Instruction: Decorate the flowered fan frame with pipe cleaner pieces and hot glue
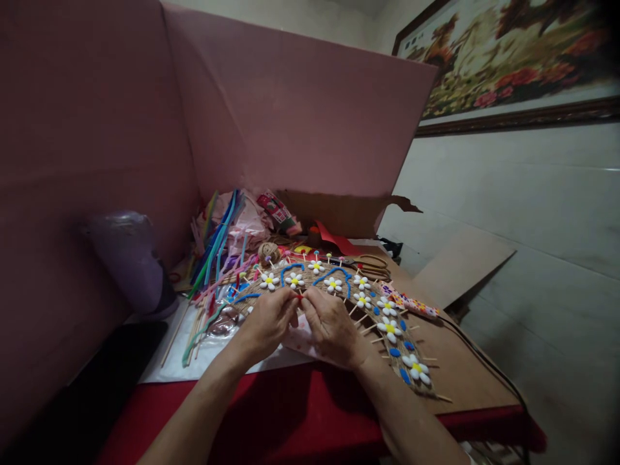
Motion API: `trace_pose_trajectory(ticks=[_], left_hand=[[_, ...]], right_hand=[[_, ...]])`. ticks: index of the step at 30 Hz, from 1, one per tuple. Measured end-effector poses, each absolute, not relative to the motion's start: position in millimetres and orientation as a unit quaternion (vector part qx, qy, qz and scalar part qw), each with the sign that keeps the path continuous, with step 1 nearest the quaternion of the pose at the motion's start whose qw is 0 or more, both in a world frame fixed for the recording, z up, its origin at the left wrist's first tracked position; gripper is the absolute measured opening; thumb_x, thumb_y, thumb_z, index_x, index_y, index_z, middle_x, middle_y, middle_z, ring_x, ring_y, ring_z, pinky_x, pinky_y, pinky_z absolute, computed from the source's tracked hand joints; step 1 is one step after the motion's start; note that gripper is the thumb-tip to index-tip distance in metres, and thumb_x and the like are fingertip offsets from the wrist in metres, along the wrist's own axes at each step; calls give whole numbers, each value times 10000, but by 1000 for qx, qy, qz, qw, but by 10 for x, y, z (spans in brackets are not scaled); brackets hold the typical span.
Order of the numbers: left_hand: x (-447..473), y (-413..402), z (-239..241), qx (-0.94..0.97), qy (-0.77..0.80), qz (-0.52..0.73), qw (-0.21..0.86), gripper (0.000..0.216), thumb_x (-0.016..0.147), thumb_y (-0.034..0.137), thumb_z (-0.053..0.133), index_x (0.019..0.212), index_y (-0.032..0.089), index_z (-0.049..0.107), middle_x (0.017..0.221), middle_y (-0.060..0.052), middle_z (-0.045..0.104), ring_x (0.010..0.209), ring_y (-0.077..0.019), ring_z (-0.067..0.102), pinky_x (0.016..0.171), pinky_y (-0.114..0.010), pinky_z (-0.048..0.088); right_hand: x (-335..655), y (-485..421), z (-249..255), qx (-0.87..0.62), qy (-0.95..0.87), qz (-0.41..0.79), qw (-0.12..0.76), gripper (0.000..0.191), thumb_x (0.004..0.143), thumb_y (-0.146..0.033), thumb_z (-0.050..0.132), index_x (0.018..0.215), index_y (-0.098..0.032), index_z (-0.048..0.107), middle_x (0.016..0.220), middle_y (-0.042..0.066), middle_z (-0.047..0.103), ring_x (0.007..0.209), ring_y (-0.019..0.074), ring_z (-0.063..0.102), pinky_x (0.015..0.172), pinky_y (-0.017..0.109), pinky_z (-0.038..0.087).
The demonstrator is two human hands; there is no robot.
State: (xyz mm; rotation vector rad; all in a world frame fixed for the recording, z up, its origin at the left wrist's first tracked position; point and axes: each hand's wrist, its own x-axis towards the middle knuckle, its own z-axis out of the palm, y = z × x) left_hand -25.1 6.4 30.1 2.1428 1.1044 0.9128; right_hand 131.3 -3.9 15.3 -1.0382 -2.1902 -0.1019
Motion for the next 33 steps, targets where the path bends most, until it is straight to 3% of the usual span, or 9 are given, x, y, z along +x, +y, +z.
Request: trace_pose_trajectory(ticks=[5,13,26,33], left_hand=[[-264,79,288,823,409,336,205,257,892,258,323,672,195,439,582,22,496,522,-116,435,522,-239,308],[-254,70,257,847,441,267,129,183,883,236,337,820,197,504,686,-16,584,631,-165,533,561,-260,294],[-130,21,163,830,419,321,178,189,839,174,359,657,203,399,618,4,490,581,-141,434,564,-261,280],[-131,-7,135,828,413,323,198,219,851,192,350,635,203,383,580,21,456,549,-126,414,545,-255,269]], right_hand=[[1335,-24,242,-407,-844,51,346,203,925,-159,355,745,-193,441,726,2,505,673,132,481,625,247,353],[1354,45,204,-412,-844,73,335,189,873,-120,386,709,-194,443,668,-19,489,615,121,451,586,237,319],[1322,-46,58,-411,-832,-1,373,178,829,-93,343,698,-206,389,672,8,466,624,156,429,593,275,327],[1331,-81,57,-411,-842,-17,350,171,836,-104,342,705,-202,390,682,26,478,673,183,422,629,307,328]])
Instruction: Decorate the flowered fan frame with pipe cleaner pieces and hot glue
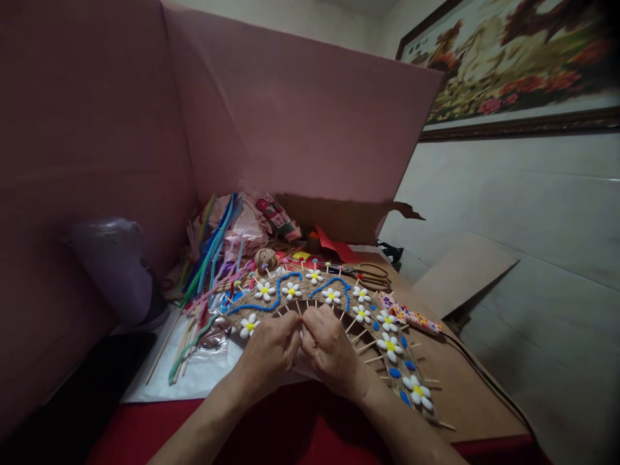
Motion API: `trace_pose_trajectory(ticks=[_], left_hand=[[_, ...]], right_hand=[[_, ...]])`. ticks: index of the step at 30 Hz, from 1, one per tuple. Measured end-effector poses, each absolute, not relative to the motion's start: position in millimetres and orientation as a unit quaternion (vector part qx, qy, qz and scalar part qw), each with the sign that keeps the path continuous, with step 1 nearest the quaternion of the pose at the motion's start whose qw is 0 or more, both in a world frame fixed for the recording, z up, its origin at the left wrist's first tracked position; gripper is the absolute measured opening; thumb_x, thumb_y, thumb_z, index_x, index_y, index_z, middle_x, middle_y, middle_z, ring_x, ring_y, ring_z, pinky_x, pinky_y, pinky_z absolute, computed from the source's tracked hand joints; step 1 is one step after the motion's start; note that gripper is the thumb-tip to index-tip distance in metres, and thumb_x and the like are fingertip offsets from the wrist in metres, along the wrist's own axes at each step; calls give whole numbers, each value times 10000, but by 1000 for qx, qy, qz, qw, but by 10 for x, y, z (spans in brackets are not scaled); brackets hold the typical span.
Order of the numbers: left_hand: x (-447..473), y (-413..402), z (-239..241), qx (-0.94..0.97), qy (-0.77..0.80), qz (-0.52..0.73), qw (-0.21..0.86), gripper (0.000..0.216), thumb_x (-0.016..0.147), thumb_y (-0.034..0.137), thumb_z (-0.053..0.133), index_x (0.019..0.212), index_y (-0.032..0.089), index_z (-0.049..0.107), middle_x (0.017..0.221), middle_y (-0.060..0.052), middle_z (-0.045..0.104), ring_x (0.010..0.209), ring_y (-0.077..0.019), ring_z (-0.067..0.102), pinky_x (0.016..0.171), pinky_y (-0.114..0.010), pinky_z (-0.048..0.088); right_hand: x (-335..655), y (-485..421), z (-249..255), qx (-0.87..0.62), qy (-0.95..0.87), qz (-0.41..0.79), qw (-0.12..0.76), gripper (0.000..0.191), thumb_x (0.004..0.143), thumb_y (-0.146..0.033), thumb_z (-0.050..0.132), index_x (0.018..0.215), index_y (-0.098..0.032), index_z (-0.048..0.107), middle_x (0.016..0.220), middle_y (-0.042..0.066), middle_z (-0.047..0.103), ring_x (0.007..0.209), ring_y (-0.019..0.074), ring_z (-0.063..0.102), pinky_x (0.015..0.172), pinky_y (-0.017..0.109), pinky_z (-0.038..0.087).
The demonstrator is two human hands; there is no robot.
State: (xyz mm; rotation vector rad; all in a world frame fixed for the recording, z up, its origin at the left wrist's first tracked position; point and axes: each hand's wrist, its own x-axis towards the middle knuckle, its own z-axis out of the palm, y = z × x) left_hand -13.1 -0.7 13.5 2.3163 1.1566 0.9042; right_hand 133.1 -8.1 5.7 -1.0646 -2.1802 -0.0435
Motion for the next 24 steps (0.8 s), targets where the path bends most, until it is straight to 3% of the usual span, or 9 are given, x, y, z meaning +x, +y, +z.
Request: trace_pose_trajectory(ticks=[6,11,17,21,24], left_hand=[[-112,-2,149,820,429,321,199,209,848,183,363,645,198,414,594,13,473,566,-131,425,548,-256,275],[-55,-27,200,781,428,384,243,230,869,204,373,663,188,473,568,26,455,530,-116,399,528,-249,284],[-42,-11,243,598,357,530,484,124,748,260,617,799,149,641,665,-5,596,577,-106,510,547,-227,400],[-39,1,255,455,333,516,645,209,615,287,748,738,133,678,541,13,599,397,-62,452,388,-184,336],[-15,-3,250,389,301,512,704,255,545,260,799,727,132,674,564,-4,635,442,-89,538,418,-186,398]], right_hand=[[1354,-57,69,-409,-850,-32,329,167,825,-97,347,708,-199,407,693,30,480,681,188,410,654,322,322],[1362,-81,183,-437,-820,1,370,208,875,-131,337,687,-201,396,689,16,475,672,173,406,670,320,311],[1355,-114,186,-420,-753,228,453,266,921,-267,347,684,-194,442,674,-8,456,663,141,424,618,264,339],[1332,-109,139,-366,-662,430,492,270,896,-345,411,674,-191,421,627,-32,379,573,109,375,541,229,341],[1319,-100,130,-344,-614,507,497,275,878,-359,444,665,-187,433,614,-30,394,562,107,384,535,227,351]])
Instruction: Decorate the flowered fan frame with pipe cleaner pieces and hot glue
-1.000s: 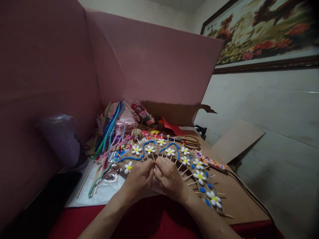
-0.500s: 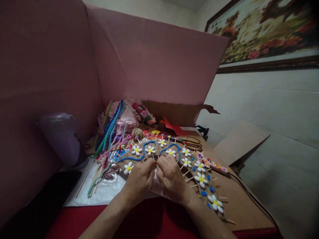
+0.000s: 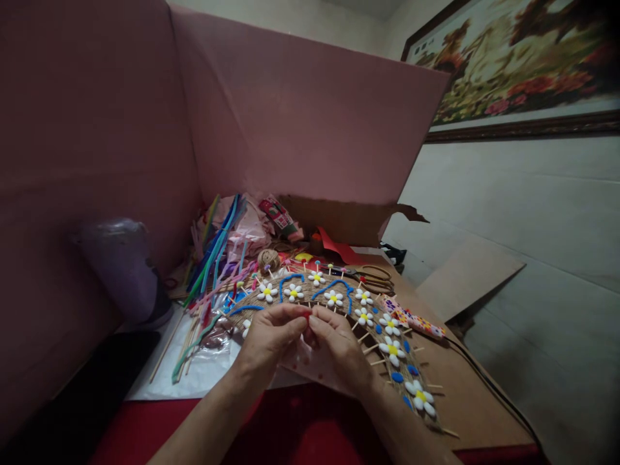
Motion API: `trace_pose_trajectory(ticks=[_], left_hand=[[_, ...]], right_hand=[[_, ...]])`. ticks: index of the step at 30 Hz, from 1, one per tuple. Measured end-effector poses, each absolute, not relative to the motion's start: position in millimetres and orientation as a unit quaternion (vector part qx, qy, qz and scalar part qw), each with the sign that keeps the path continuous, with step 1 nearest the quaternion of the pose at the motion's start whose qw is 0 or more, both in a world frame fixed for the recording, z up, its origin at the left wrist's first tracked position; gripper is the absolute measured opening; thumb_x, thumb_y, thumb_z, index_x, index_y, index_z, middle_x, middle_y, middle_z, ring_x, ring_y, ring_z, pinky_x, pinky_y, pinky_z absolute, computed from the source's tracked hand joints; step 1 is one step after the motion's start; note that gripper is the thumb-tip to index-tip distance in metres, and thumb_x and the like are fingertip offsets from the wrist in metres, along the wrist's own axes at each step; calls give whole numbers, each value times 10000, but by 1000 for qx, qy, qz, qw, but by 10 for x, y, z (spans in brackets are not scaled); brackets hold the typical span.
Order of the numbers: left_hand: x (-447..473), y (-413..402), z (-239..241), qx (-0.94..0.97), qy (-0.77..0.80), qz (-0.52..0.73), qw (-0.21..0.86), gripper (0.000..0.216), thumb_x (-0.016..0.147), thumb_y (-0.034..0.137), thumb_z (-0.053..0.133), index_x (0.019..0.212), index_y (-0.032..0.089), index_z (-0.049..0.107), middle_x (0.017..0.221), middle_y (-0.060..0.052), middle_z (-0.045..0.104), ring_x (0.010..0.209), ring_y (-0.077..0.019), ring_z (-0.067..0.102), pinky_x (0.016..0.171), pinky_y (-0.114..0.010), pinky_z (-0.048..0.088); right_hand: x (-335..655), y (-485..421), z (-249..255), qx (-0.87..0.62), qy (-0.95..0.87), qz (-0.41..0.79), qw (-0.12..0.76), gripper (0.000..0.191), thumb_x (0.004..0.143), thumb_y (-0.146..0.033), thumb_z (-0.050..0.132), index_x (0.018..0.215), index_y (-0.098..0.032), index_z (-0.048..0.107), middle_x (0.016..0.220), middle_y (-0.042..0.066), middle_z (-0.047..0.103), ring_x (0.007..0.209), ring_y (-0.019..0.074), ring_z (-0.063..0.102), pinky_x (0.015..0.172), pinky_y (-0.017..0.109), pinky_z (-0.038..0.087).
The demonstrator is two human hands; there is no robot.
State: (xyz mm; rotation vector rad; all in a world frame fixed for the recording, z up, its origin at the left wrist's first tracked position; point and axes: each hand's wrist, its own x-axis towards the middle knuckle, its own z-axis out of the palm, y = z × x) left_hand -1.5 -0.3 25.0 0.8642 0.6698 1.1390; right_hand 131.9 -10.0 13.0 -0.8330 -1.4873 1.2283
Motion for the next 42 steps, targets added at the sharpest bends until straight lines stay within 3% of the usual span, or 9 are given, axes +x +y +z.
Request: trace_pose_trajectory(ticks=[4,8,12,14,17,23,27,42], left_hand=[[-14,-8,242,342,279,507,740,261,539,225,815,719,122,656,624,-7,642,536,-88,586,529,-189,469],[-53,-4,237,326,265,455,785,226,637,256,765,752,124,624,577,22,564,433,-34,482,408,-131,362],[-76,-4,257,324,247,429,806,261,639,278,762,775,112,614,581,20,532,387,-12,396,344,-122,240],[-82,-13,279,346,245,417,804,298,639,300,759,811,97,625,633,-7,559,405,-19,416,352,-131,251],[-89,-34,310,367,247,403,801,297,652,319,746,806,94,629,609,3,530,419,-28,409,371,-143,257],[-102,-70,349,377,270,402,789,322,634,359,750,585,98,569,532,15,471,454,-49,397,426,-168,289],[-118,-61,365,367,279,394,795,241,649,302,747,686,96,627,574,8,500,489,-58,440,470,-171,343],[-127,-42,322,368,246,393,806,177,735,269,671,748,92,680,609,-23,575,526,-87,532,505,-191,440]], right_hand=[[1311,-108,158,-341,-625,499,494,309,881,-383,455,653,-174,470,609,-22,430,562,104,388,540,232,350],[1301,-168,179,-383,-656,377,529,305,907,-355,428,661,-179,473,609,-27,418,569,108,396,543,239,341],[1289,-225,173,-397,-704,194,556,50,848,-245,538,863,-198,528,752,1,486,669,136,460,615,264,388],[1288,-231,175,-386,-727,156,547,123,841,-207,540,964,-209,547,849,30,517,750,158,491,661,283,414],[1298,-218,188,-372,-737,148,545,192,859,-182,509,1043,-221,548,913,45,530,812,167,514,700,295,439],[1320,-208,200,-353,-754,126,539,102,858,-147,494,933,-197,543,866,33,519,819,163,504,703,292,429],[1333,-206,191,-365,-753,111,536,89,851,-144,498,916,-190,538,862,39,513,784,162,496,690,296,417],[1348,-214,235,-362,-760,118,527,83,829,-132,535,886,-188,558,774,15,520,724,144,478,644,273,401]])
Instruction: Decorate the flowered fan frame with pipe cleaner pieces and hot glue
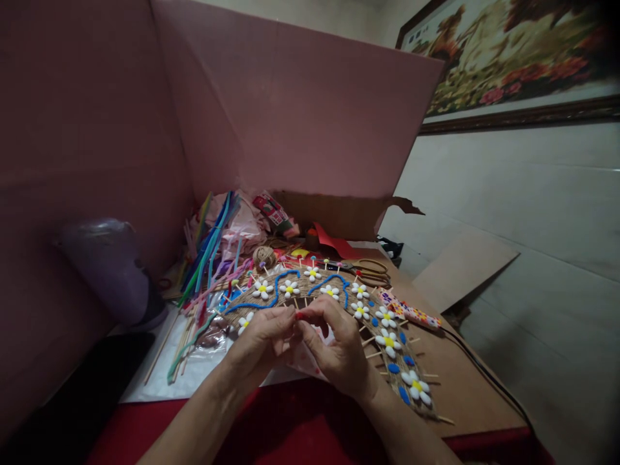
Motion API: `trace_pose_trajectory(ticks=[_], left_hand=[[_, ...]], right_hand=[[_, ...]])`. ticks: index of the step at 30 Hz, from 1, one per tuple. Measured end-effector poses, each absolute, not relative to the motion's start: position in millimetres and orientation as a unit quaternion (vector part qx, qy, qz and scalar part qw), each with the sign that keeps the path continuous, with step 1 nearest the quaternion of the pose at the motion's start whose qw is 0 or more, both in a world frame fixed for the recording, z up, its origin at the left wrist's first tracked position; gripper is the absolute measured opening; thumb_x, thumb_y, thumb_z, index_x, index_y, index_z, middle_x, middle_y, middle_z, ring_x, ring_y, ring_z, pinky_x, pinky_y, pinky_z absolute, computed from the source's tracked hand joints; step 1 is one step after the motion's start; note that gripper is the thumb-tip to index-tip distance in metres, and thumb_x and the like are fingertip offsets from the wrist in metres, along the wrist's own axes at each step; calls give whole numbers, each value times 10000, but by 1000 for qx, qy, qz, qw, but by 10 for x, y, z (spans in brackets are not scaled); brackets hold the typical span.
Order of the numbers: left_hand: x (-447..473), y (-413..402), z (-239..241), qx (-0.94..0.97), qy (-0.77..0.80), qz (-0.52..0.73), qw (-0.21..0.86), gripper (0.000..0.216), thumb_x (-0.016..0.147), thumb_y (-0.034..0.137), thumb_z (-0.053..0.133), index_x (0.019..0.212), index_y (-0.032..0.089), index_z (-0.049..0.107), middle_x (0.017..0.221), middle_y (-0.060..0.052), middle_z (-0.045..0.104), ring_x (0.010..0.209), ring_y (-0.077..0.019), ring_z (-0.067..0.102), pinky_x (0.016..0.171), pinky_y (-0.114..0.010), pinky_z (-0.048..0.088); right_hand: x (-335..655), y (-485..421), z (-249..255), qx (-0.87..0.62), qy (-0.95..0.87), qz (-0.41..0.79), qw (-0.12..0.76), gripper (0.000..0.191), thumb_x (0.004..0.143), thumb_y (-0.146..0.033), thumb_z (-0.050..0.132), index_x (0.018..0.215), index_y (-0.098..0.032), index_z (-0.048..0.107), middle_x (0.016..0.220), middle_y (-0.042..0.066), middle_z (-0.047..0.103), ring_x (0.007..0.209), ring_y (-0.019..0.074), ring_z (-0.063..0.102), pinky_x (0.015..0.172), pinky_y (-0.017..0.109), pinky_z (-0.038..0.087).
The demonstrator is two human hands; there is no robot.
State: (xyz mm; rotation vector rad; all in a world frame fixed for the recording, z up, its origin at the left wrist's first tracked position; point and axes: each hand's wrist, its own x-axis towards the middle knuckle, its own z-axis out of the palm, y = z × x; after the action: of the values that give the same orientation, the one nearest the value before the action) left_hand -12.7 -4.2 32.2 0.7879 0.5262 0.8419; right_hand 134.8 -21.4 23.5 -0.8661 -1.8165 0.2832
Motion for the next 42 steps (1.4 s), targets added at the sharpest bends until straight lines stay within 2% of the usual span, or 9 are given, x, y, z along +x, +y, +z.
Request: trace_pose_trajectory(ticks=[4,12,19,26,30,33,36,42], left_hand=[[-109,-41,330,384,240,393,800,193,748,274,658,685,92,654,558,-4,541,490,-73,505,486,-177,420],[-44,-19,270,423,297,436,736,298,723,357,669,578,114,575,435,48,437,322,-27,341,326,-143,235],[-58,-40,292,399,264,437,762,240,753,333,638,679,105,616,579,-2,534,397,-48,416,324,-147,285],[-42,-51,295,460,293,449,708,286,750,372,637,636,114,587,503,44,447,345,-29,347,321,-154,281],[-16,-59,289,482,302,480,667,318,733,395,652,604,116,572,495,48,426,369,-37,364,339,-160,318],[-21,-59,292,448,283,473,703,315,704,408,675,650,107,602,524,33,460,366,-38,363,319,-162,308],[-36,-53,295,399,277,451,749,266,668,344,722,688,102,614,542,32,458,375,-24,337,302,-136,264],[-47,-63,310,370,263,434,779,252,683,323,716,724,96,616,567,39,415,417,-19,314,306,-113,227]], right_hand=[[1357,-209,239,-360,-759,118,529,70,826,-133,539,871,-182,560,772,17,523,723,143,487,629,264,400],[1349,-193,213,-374,-761,95,521,48,824,-133,536,831,-175,559,758,20,530,725,146,493,636,266,397],[1354,-190,227,-383,-718,180,552,24,828,-169,548,846,-179,561,766,-1,509,636,108,476,577,238,397],[1360,-185,216,-374,-701,212,569,13,825,-194,564,837,-188,564,767,-7,519,663,111,496,597,238,414],[1356,-179,215,-373,-684,251,575,39,835,-220,559,837,-185,576,771,2,534,680,120,517,624,247,432],[1354,-163,210,-350,-665,297,589,60,836,-242,571,848,-189,596,795,8,544,719,127,534,657,256,445],[1350,-152,202,-325,-655,327,599,47,827,-231,591,850,-194,610,808,7,542,740,126,542,668,256,448],[1367,-174,222,-322,-662,331,590,78,835,-232,571,884,-195,619,845,18,552,775,133,555,696,263,460]])
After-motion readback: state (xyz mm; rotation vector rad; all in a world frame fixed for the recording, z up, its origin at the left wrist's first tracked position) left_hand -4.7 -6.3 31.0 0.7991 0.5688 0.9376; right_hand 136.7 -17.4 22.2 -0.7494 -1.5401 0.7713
